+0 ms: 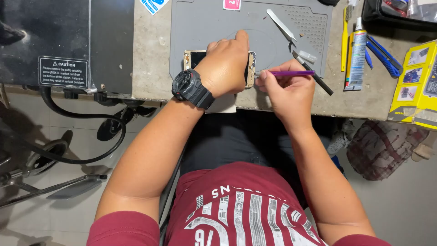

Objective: Scraping adhesive residue from a smartphone frame using precision tools during a repair process.

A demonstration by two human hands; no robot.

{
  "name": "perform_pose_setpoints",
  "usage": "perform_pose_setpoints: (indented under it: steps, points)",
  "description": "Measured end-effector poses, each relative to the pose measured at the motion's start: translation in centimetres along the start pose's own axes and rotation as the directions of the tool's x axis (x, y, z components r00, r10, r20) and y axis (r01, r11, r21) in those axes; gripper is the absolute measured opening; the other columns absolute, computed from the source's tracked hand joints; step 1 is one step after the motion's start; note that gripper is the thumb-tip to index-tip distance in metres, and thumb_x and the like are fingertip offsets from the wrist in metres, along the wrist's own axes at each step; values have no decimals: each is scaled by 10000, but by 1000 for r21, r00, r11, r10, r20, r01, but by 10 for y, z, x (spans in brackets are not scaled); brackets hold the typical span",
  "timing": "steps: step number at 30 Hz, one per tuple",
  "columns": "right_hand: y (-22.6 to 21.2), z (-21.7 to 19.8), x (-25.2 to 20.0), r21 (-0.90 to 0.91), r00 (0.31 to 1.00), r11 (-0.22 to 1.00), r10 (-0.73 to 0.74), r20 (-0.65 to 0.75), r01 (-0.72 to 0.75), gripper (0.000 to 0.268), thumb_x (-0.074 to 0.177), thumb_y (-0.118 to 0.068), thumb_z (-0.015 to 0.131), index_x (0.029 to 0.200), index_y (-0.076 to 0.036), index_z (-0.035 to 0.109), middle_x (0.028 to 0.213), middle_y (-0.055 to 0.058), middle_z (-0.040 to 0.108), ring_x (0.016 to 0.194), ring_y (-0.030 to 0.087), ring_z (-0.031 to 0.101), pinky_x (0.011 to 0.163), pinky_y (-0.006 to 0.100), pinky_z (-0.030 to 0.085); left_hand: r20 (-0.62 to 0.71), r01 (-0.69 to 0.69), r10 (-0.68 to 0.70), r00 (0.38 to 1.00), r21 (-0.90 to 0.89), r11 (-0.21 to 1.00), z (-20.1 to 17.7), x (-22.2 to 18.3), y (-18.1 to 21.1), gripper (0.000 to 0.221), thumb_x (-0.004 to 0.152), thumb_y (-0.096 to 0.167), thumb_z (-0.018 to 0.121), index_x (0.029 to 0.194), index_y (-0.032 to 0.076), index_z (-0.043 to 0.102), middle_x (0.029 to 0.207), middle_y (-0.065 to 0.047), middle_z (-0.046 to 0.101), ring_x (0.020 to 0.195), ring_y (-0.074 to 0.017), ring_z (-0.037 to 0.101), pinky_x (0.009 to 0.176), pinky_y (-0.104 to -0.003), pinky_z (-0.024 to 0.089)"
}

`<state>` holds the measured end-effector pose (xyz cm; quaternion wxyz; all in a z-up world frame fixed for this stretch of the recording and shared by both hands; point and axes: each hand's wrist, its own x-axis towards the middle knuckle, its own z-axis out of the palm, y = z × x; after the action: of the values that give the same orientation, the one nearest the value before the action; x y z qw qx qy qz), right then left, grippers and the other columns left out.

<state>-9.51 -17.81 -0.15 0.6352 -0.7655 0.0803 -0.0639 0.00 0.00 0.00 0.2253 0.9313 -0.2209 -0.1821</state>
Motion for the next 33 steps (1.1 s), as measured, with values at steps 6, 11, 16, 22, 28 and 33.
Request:
perform_pose_setpoints:
  steps: [6, 11, 16, 22, 28, 33]
  points:
    - [0, -8, 6, 263, 978, 942, 193, 78, -207, 157, 1048, -58, 848, 1044, -47, 691, 995, 219, 849, 910, 261, 911, 804, 273, 777, -41, -30, 29, 999, -17, 999, 4, -2, -5, 457, 775, -55, 670, 1136, 125, 455, 877, -75, 673, 900, -367, 670, 938, -486, 510]
    - [-6, 4, -5, 46, 1000, 999, 23, -8, -23, 134, 1081, -36, 813, 1013, -49, 699, 918, 156, 846, 856, 182, 869, 775, 255, 716, -41, -29, 27, 999, -30, 999, 5, -2, -6, 468, 769, -57, 665, 1149, 123, 458, 876, -84, 666, 897, -377, 660, 936, -477, 502]
    - [-4, 10, -12, -422, 897, 800, -435, 79, 426, 150, 1111, 8, 805, 1007, -43, 710, 873, 69, 767, 742, 167, 717, 703, 319, 563, -41, -9, 6, 999, -57, 998, 2, -3, -5, 453, 814, 31, 711, 1205, 107, 495, 928, -101, 718, 943, -389, 689, 957, -470, 499]
    - [-1, 5, 0, 36, 1000, 999, 8, -20, -7, 153, 1096, -35, 812, 1013, -61, 686, 867, 149, 825, 827, 193, 892, 792, 304, 788, 9, 14, -13, 1000, -41, 999, -2, -3, -2, 489, 784, -21, 751, 1133, 129, 444, 892, -84, 680, 931, -358, 671, 949, -457, 509]
    - [11, -5, 9, 322, 979, 925, 191, 65, -202, 182, 1040, -32, 853, 1063, -53, 674, 964, 211, 827, 856, 272, 900, 754, 279, 764, -12, -1, 0, 1000, -62, 998, -3, -7, -1, 464, 767, -73, 642, 1143, 128, 461, 893, -89, 660, 913, -357, 645, 951, -448, 507]
    - [11, -6, 13, 347, 956, 892, 280, 81, -291, 152, 1054, -16, 814, 1102, -37, 671, 970, 212, 827, 845, 251, 888, 721, 271, 746, -49, -31, 28, 998, -72, 997, 0, -9, -5, 538, 727, -104, 584, 1212, 109, 488, 892, -91, 670, 927, -359, 652, 952, -424, 496]
